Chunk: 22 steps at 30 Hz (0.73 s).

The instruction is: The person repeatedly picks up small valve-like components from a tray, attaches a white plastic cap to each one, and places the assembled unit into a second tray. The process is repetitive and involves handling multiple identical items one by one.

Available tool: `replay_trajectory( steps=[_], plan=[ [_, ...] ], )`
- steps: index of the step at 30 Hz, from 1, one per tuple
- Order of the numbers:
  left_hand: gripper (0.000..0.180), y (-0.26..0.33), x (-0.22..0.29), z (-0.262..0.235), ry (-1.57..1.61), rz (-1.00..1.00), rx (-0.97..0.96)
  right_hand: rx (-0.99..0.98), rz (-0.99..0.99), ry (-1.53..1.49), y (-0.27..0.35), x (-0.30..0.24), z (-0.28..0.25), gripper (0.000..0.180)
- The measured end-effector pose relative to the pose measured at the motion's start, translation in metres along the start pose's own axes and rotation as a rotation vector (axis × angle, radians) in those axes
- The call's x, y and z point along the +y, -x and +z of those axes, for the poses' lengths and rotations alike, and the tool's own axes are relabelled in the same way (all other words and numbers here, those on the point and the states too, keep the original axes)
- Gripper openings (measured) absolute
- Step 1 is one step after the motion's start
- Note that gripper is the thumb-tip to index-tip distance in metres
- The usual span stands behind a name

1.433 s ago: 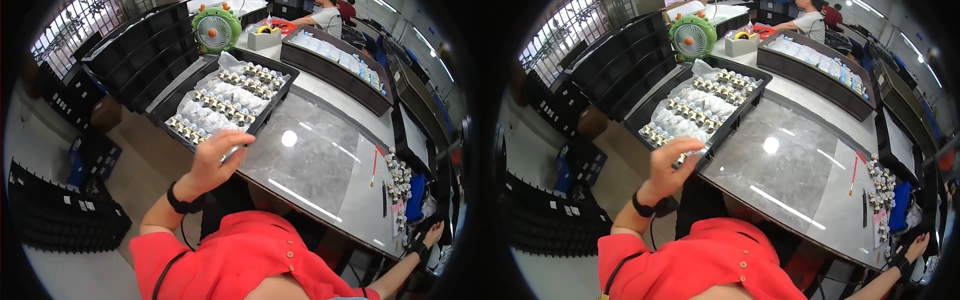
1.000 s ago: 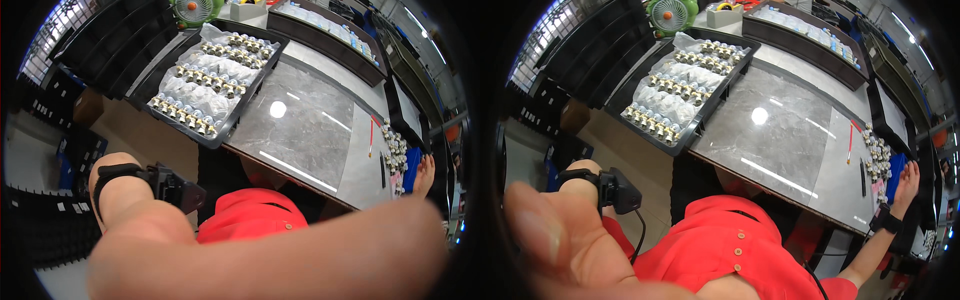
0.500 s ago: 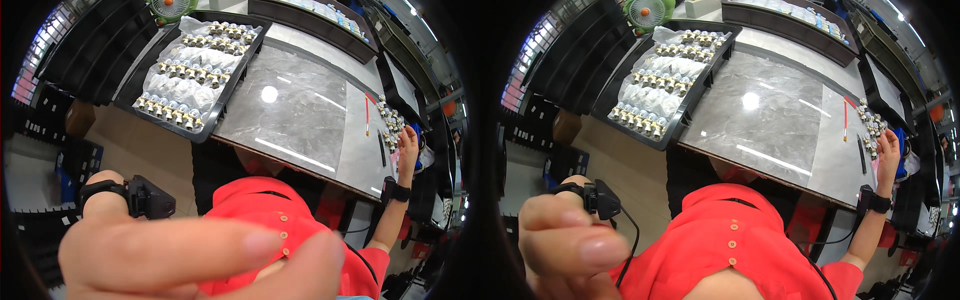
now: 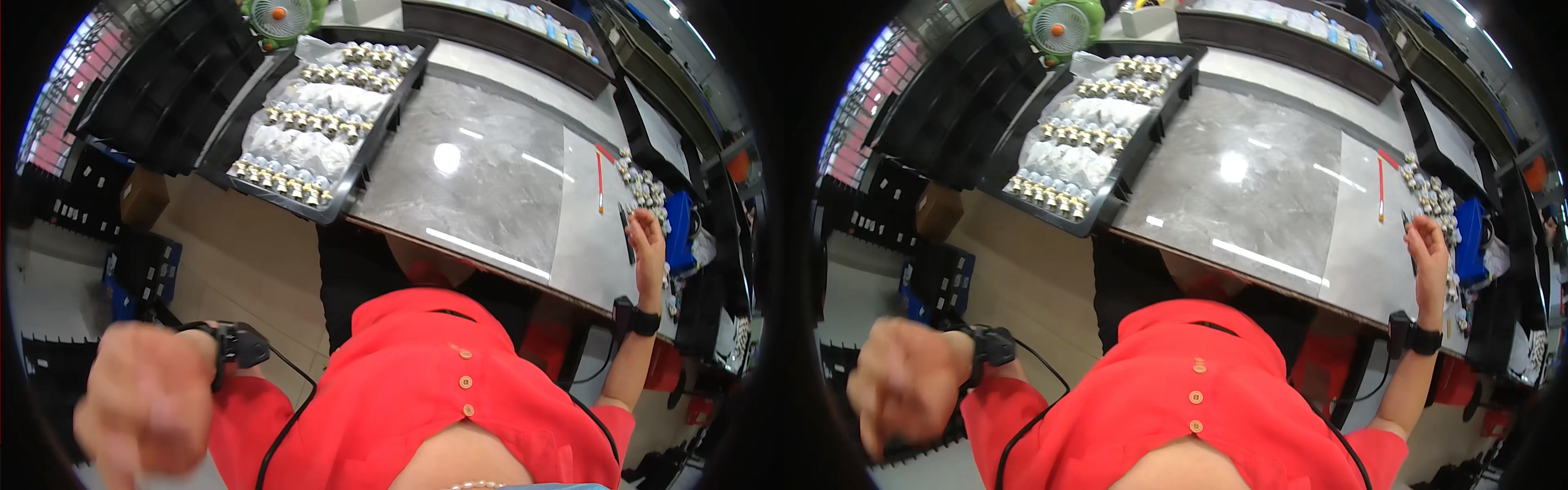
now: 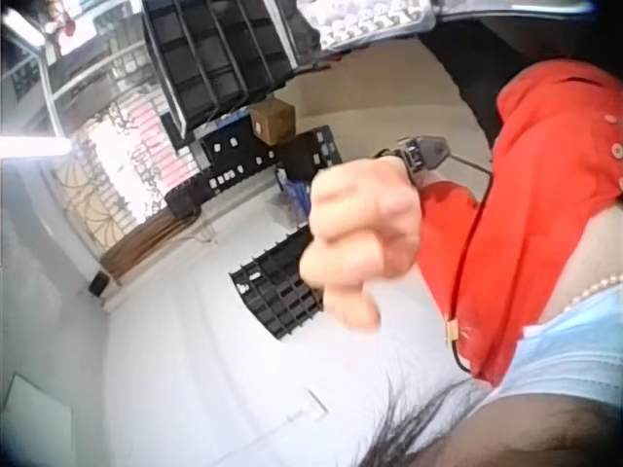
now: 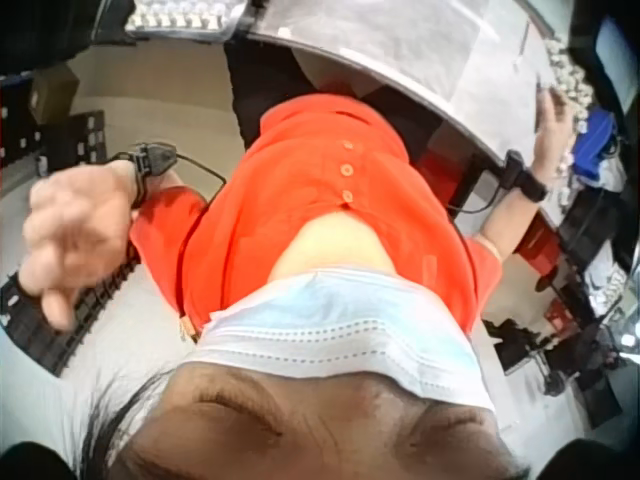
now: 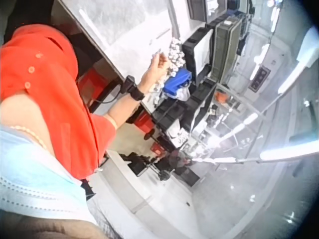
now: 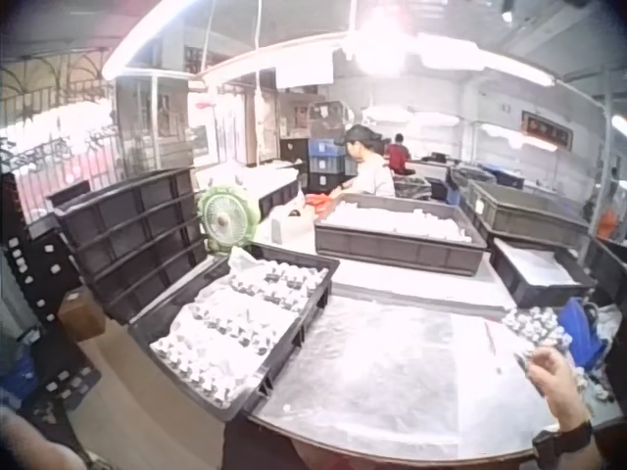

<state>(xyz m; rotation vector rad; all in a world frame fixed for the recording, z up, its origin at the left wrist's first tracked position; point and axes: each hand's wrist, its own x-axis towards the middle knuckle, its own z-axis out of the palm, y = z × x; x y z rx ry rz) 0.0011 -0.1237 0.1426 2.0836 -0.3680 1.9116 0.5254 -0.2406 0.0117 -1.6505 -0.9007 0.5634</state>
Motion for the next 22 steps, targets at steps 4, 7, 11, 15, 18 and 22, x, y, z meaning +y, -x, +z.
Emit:
replay_trajectory(
  steps=[4,7,11,15,18,22],
  plan=[
    [0.014,0.038,-0.044,0.010,-0.740,-0.546,-0.115,-0.020,0.086,0.031,0.009,0.012,0.012,0.024],
    [0.015,0.080,-0.079,0.001,-0.734,-0.754,-0.228,-0.169,0.168,-0.084,0.008,0.015,0.044,0.020],
    [0.015,0.101,-0.113,0.003,-0.601,-1.023,-0.225,-0.487,0.326,-0.013,0.002,0.017,0.069,0.017],
    [0.014,0.123,-0.143,0.011,-0.653,-1.019,-0.405,-0.668,0.513,-0.017,-0.012,0.020,0.096,0.014],
    [0.012,0.117,-0.147,0.017,-0.752,-1.115,-0.533,-0.635,0.677,-0.023,-0.022,0.028,0.105,0.013],
    [0.016,0.113,-0.151,0.017,-0.874,-1.246,-0.631,-0.757,0.751,0.013,-0.036,0.032,0.112,0.012]
  ],
)
